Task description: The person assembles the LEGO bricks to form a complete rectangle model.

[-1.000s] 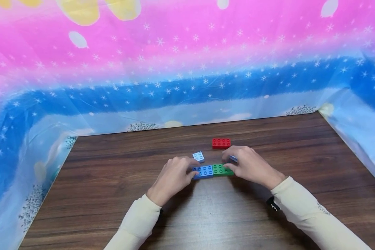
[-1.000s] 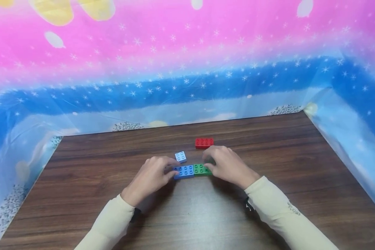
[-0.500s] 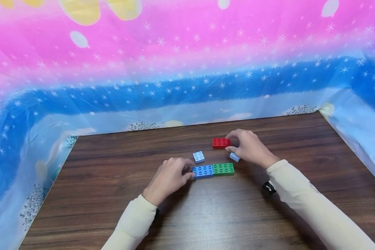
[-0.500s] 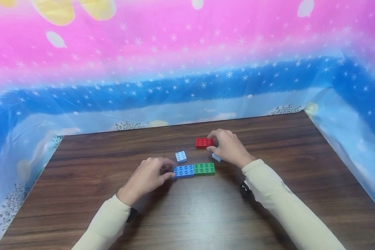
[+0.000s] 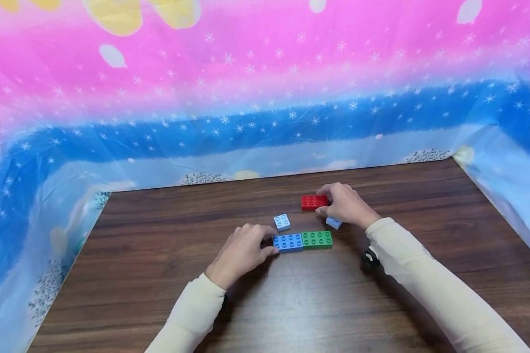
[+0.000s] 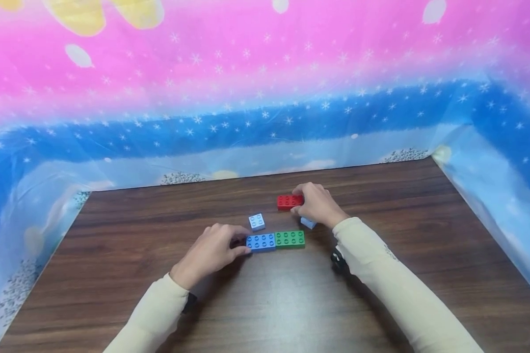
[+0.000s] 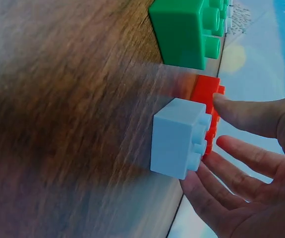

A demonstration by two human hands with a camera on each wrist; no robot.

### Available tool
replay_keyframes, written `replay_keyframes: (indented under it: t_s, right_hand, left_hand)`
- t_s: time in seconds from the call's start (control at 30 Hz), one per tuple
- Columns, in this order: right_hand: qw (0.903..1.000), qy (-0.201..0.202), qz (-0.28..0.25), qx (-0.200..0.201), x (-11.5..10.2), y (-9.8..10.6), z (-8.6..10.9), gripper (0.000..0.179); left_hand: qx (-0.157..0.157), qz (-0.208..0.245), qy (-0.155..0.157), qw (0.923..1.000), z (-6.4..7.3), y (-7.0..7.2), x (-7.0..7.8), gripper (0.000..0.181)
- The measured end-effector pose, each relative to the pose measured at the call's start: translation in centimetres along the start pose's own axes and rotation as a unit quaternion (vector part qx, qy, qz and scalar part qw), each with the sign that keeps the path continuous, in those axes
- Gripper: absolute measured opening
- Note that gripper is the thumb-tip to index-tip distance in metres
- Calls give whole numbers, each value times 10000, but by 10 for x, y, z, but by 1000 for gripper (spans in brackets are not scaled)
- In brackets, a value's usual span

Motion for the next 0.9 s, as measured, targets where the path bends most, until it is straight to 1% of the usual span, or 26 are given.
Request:
replay_keyframes:
  t_s: [0.17,0.47,0.7,0.9]
  right_hand:
    - [10000,-73,-10,-47,3,-1,-5,46]
    - [9999,-164,32,-20,7,-5,-9,37]
    - [9998,-132,-72,91,6,4,-4,33]
    - [9997,-33,-187,133,-1,9,7,33]
  left_hand:
    - [-38,16,-18,10000,-2,-1,1,26]
    - [-26,50,-55,10000,-1,-1,0,25]
    - [-35,48,-57,10000,-2,-1,0,25]
    - [-24,44,-33,10000,-2,-1,-1,25]
Point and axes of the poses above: each hand's wrist, its own z-axis away from the middle knuckle, its own y-axis out of the back of the hand, x = y × z, the point moved 10 cm from there along -z, towards the middle knuckle, and after that the axes turned 13 degrees about z, right-handed, at the moved point
